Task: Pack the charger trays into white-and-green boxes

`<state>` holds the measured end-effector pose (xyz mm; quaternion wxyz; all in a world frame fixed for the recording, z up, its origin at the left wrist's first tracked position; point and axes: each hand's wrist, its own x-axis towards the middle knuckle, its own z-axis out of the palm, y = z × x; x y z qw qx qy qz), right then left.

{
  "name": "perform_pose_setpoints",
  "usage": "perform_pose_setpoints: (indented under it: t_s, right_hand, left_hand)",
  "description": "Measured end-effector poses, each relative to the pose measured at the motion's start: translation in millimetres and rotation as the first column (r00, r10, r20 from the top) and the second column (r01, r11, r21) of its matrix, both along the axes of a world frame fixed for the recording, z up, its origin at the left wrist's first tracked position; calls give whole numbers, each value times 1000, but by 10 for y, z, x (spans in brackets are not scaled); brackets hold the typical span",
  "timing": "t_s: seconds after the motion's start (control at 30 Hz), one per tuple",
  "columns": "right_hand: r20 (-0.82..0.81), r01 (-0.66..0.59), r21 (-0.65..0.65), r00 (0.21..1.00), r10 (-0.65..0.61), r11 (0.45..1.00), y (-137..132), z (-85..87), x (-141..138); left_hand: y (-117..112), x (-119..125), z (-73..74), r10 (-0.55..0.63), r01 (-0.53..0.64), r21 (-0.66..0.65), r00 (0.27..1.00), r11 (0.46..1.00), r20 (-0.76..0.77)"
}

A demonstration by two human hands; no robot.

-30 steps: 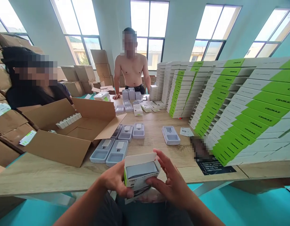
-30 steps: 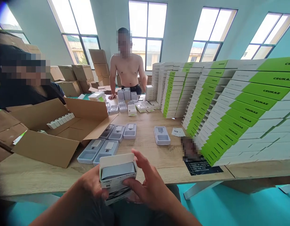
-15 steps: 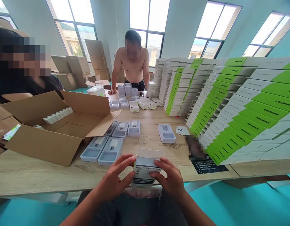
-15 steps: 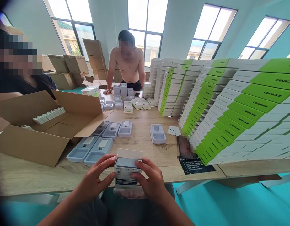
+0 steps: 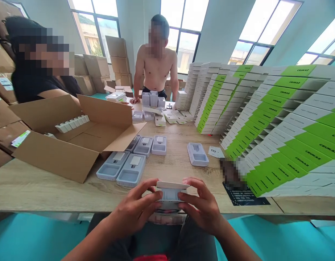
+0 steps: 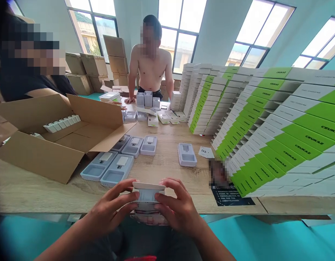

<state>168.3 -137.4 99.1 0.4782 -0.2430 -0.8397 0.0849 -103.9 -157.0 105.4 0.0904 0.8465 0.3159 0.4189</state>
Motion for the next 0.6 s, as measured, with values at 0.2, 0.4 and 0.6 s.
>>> perform_pose_setpoints:
  t_s: [0.2, 0.4, 0.6]
  right_hand:
    - [114, -69, 66, 992, 61, 995, -29, 190, 28]
    - [154, -10, -242, 987, 49, 970, -95, 446, -36]
    - [88, 37, -229, 996, -17, 973, -90, 379, -121]
  left_hand:
    - [20, 13, -45, -29, 19, 160, 998, 987, 58]
    - [-121, 63, 180, 39, -38, -28, 999, 999, 33]
    - [-202, 306, 268, 247, -181, -273, 941, 945, 233]
